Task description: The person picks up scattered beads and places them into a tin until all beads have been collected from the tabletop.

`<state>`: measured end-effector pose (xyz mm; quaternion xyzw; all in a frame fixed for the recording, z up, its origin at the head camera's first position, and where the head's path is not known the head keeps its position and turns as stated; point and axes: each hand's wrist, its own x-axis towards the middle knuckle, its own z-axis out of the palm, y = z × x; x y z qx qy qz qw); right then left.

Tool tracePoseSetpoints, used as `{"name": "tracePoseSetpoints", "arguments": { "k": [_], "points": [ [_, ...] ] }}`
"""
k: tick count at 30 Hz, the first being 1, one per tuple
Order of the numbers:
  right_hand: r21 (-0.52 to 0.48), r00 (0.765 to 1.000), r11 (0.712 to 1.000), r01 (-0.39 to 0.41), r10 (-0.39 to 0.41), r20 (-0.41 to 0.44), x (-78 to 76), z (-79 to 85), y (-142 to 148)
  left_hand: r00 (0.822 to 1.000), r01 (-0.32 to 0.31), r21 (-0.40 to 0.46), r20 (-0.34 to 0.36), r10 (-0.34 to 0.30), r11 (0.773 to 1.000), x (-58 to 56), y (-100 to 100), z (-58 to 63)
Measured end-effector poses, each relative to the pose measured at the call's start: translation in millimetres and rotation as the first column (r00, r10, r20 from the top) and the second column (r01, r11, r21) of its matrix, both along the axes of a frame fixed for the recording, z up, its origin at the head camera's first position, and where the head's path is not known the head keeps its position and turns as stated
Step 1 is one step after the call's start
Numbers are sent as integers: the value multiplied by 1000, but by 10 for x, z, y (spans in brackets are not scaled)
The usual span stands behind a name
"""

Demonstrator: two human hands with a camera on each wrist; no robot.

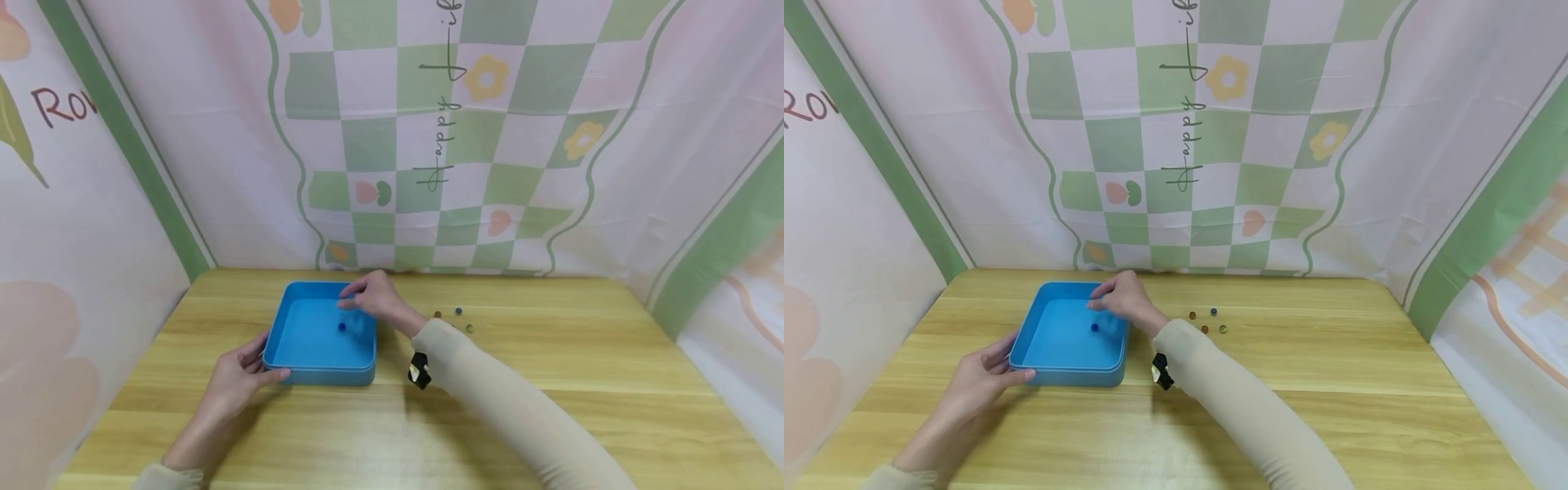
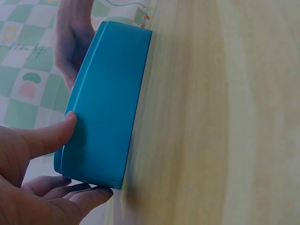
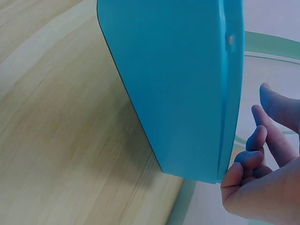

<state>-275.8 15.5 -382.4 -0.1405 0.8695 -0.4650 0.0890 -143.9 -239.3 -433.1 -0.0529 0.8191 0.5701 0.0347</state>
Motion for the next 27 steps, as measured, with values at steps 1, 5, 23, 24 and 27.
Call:
{"name": "tracePoseSetpoints", "arguments": {
  "k": [1,5,23,24,27],
  "points": [
    [-5,1000,1000,1,-1,-2,-3,-1,6,1000,0,-1,1,0,1000,1,1,3],
    [-24,1000,1000,5,-6,-16,3,12,64,1000,-1,-1,2,1,1000,4,6,18],
    [-50,997,996,81,-80,24,38,112,916,1000,-11,-10,14,11,1000,37,15,36],
    [-43,996,996,83,-83,16,44,110,963,1000,-11,-11,15,11,1000,37,15,35],
    [-35,995,995,96,-95,12,70,107,1094,1000,-14,-11,16,14,1000,34,13,31]
  ]
}}
